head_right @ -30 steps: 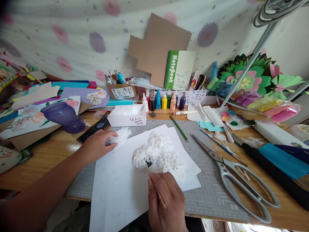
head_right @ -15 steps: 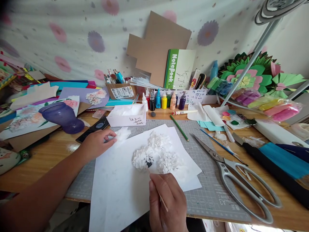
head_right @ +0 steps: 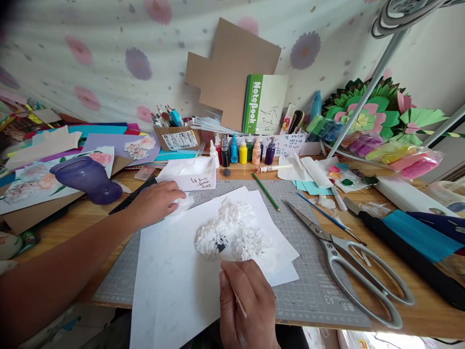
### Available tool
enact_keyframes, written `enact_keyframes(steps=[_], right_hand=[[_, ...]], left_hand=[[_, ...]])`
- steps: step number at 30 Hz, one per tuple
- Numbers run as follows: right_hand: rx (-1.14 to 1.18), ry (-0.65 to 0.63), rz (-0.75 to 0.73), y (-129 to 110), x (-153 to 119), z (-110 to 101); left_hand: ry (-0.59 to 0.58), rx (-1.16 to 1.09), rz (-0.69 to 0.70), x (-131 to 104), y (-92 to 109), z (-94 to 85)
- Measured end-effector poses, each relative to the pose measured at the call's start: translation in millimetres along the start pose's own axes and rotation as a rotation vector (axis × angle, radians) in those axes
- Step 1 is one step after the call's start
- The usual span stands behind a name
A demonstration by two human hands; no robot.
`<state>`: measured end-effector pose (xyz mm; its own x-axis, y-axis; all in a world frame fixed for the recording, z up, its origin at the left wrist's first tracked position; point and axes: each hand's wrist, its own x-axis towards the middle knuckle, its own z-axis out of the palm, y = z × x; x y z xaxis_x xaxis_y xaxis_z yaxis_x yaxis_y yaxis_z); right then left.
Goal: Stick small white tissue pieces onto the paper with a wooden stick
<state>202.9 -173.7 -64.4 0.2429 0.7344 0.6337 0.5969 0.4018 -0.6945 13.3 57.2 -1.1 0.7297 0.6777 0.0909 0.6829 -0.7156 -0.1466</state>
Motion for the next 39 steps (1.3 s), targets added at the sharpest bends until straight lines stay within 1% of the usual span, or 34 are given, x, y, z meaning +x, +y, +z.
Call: enact_keyframes(steps=[3,6,8,10,11,13,16,18,20,23,25,27,29,32,36,39], right_hand=[[-0.001,0.003,0.006,-0.2,0.4,0.3],[0.003,0.002,0.01,-0.6,0.6,0.1],[-0.005,0.001,0.014,-0.9,0.7,-0.2],[-0.016,0.001,0.018,-1.4,1.0,-0.7],[-0.025,0.004,0.015,-1.8,1.4,-1.0],[-0.046,0.009,-0.004,-2.8,2.9,-1.6],[-0.078,0.007,-0.035,-4.8,6.0,-1.9],[-0.093,0.015,-0.035,-5.5,7.5,-1.4],[-0.103,0.029,-0.025,-5.7,8.1,-0.6],[-0.088,0.007,-0.025,-5.6,8.7,-0.3],[-0.066,-0.025,-0.044,-6.2,9.6,-1.0],[-0.055,-0.048,-0.062,-7.3,11.0,-2.3],[-0.054,-0.059,-0.063,-8.5,12.3,-3.4],[-0.055,-0.061,-0.062,-9.3,13.5,-3.6],[-0.053,-0.065,-0.062,-9.0,13.1,-3.0],[-0.03,-0.059,-0.048,-10.1,12.0,-5.3]], left_hand=[[0.047,-0.02,0.032,3.9,0.9,0.8],[0.108,-0.073,0.016,5.2,2.0,0.3],[0.141,-0.11,0.0,2.7,4.9,-3.5],[0.153,-0.178,0.009,-3.4,11.9,-11.3],[0.147,-0.244,0.024,-7.6,17.2,-16.4],[0.109,-0.449,0.056,-17.1,30.9,-26.6],[0.001,-0.781,0.033,-29.9,53.4,-36.5],[-0.053,-0.966,0.006,-34.4,65.8,-37.1],[-0.08,-1.122,-0.007,-35.2,75.5,-34.1],[-0.101,-1.264,-0.004,-31.8,86.3,-27.2],[-0.118,-1.277,0.011,-28.8,91.9,-22.3],[-0.128,-1.234,0.012,-26.6,96.5,-17.0],[-0.143,-1.175,-0.012,-25.1,99.7,-11.5],[-0.205,-1.098,-0.051,-23.6,102.2,-4.8],[-0.248,-0.972,-0.085,-21.2,102.1,-2.3],[-0.29,-0.932,-0.105,-20.0,101.1,-3.2]])
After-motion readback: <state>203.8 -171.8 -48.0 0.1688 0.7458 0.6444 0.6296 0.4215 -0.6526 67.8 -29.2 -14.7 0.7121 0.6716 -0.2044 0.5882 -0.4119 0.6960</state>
